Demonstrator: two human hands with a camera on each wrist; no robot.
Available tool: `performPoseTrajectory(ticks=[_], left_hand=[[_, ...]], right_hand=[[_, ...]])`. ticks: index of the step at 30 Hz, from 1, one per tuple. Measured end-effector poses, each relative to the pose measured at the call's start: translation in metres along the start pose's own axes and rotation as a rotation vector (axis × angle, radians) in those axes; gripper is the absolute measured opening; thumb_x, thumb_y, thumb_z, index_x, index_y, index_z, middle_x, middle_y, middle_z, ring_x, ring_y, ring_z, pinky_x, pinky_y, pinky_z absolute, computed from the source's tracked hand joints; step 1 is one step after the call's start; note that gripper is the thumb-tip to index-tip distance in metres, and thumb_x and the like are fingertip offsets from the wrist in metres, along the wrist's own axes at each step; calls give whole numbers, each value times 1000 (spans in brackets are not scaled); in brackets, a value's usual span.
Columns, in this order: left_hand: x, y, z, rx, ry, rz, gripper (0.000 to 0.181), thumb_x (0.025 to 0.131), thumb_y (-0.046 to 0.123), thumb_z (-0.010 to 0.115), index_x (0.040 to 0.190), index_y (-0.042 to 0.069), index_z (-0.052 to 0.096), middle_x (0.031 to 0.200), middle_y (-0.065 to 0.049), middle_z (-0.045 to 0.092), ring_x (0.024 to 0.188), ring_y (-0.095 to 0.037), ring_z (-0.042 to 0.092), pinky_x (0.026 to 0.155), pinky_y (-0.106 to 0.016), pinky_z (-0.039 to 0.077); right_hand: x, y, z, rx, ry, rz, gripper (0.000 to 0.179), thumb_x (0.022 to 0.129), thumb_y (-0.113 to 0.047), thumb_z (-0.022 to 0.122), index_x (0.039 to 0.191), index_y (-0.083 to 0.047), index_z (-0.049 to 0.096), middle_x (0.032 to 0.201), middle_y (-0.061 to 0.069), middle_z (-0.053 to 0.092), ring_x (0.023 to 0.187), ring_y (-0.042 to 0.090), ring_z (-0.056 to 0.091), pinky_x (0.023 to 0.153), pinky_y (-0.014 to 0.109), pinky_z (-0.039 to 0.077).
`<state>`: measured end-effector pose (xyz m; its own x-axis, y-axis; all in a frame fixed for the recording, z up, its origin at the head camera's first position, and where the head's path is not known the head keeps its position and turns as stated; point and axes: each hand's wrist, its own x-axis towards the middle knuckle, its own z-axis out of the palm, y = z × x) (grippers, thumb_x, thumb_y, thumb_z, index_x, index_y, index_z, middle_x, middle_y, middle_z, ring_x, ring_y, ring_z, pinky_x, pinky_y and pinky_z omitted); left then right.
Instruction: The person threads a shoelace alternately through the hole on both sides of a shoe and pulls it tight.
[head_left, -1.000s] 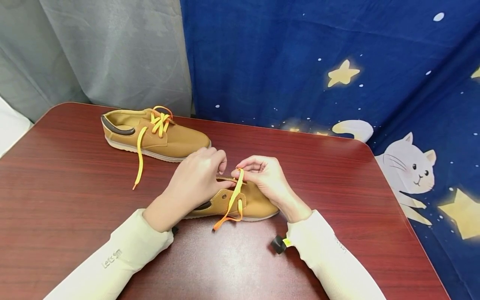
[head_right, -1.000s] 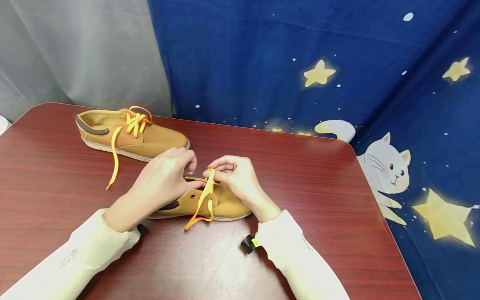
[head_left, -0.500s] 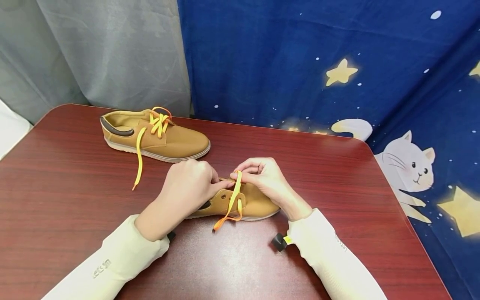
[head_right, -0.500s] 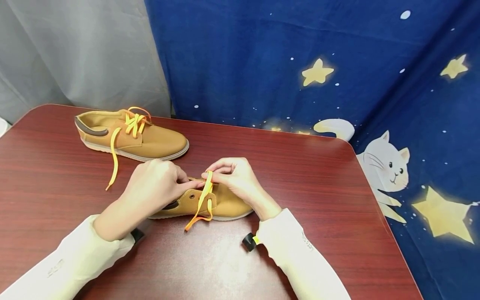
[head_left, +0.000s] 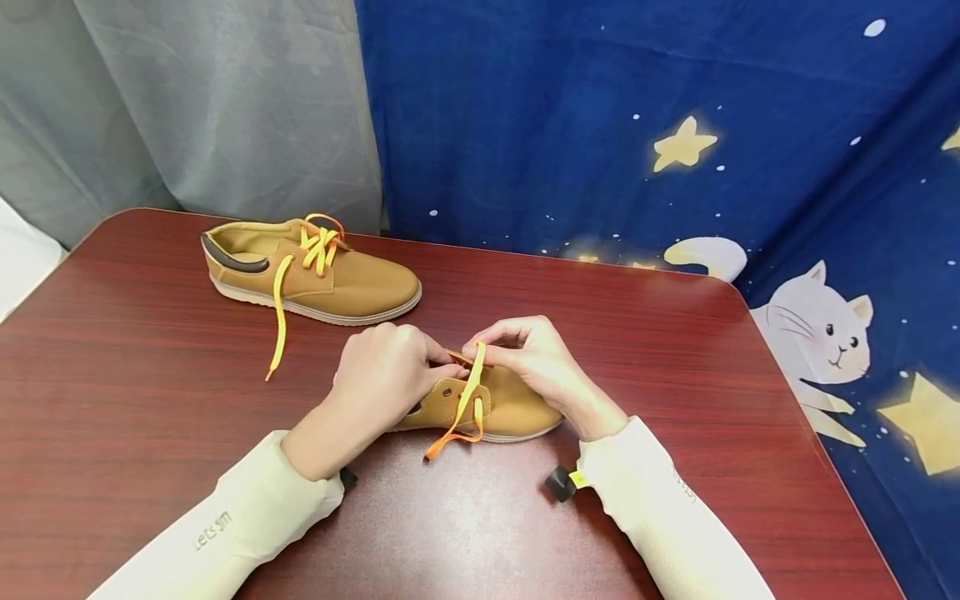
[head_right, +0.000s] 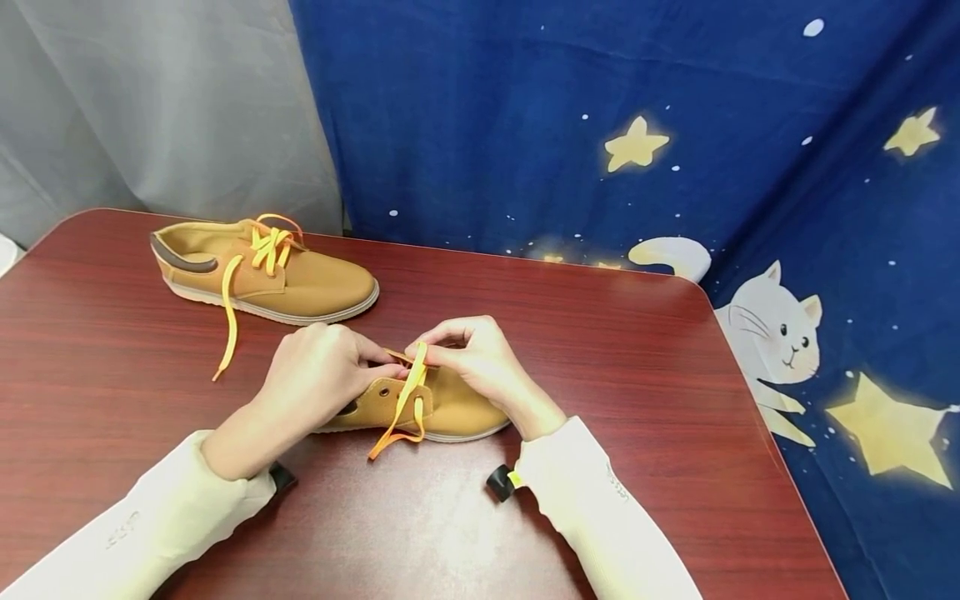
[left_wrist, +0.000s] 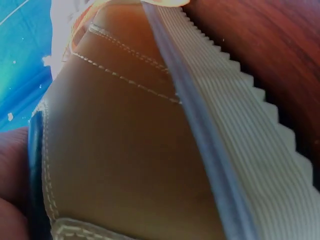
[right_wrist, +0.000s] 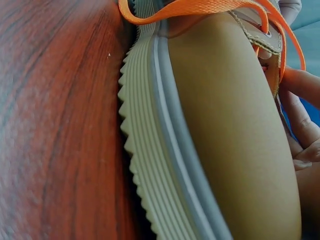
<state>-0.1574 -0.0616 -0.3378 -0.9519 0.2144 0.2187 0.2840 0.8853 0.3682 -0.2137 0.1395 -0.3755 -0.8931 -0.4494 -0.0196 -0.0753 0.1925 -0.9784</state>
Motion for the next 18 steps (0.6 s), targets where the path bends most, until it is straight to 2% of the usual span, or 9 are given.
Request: performPoseTrajectory(ticks=[5, 9, 14, 18], left_hand=[[0, 1, -1, 40, -43, 18, 12, 79, 38, 84, 91, 34, 83, 86, 4, 80, 70, -26, 72, 52, -38, 48], [1, 0, 1, 50, -58, 18, 15, 79, 41, 84, 92, 34, 83, 86, 0, 80, 70, -27, 72, 50, -39, 48], [3, -3, 2, 48, -106, 27, 13, 81, 42, 82, 93, 35, 83, 89, 4, 80, 75, -24, 73, 54, -40, 49], [7, -2, 5, 41, -143, 9, 9, 84, 41, 80, 92, 37, 83, 92, 8, 79, 80, -20, 73, 58, -40, 51]], right_hand=[[1, 0, 0, -17, -2, 1, 15, 84, -12, 80, 96, -4, 79, 84, -4, 78, 82, 12, 71, 75, 24, 54], [1, 1, 0, -17, -2, 3, 15, 83, -13, 80, 95, -4, 80, 83, -4, 78, 81, 12, 70, 74, 24, 53], [2, 1, 1, -16, -12, 3, 16, 84, -13, 81, 96, -4, 80, 85, -4, 78, 82, 12, 71, 75, 24, 54], [2, 1, 1, -18, -5, 1, 16, 85, -12, 80, 97, -1, 79, 84, -5, 78, 82, 11, 70, 74, 23, 53]])
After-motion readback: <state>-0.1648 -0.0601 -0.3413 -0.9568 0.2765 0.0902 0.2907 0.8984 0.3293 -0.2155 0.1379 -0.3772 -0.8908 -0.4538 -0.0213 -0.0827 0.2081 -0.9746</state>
